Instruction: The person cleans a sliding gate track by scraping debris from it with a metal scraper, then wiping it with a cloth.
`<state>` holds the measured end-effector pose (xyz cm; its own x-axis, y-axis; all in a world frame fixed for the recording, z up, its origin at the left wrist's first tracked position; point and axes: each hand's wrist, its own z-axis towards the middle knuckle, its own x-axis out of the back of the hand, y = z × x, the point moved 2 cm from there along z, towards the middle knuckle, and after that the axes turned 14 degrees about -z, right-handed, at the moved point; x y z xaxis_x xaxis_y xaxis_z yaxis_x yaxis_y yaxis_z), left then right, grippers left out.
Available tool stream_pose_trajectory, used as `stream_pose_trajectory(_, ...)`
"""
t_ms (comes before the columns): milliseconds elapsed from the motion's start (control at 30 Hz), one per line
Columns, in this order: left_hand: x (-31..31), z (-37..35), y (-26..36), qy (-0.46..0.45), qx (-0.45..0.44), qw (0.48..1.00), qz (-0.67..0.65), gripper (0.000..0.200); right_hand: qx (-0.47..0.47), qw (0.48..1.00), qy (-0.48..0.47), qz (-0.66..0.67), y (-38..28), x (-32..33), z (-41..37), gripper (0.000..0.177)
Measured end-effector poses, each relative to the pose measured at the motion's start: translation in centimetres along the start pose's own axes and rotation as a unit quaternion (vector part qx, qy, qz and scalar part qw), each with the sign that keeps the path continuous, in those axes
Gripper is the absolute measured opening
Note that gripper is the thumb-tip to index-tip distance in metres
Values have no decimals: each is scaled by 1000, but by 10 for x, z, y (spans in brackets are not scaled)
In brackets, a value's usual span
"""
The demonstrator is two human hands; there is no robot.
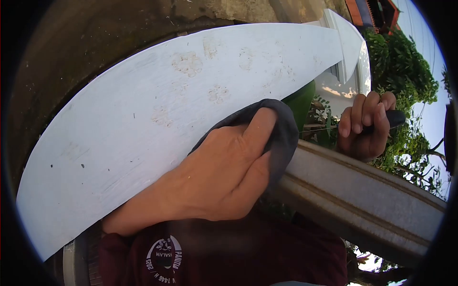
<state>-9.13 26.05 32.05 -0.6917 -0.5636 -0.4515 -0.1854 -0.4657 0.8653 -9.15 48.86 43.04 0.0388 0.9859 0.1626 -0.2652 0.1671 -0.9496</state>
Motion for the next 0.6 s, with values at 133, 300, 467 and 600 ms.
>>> stream_pose_trajectory(133, -3, 12, 5, -40, 90, 994, 41, 36, -28, 997, 55, -43, 13, -6, -3, 15)
stream_pose_trajectory(300, -9, -3, -22, -26, -12, 991, 129, 29, -23, 994, 91, -47, 36, -14, -28, 19)
stream_pose_trajectory(467, -28, 16, -49, -21, 24, 988, 154, 29, -30, 988, 142, -51, 48, 21, -53, 19)
stream_pose_trajectory(600, -27, 14, -51, -35, -36, 959, 278, 31, -33, 982, 175, -64, 52, 21, -67, 20)
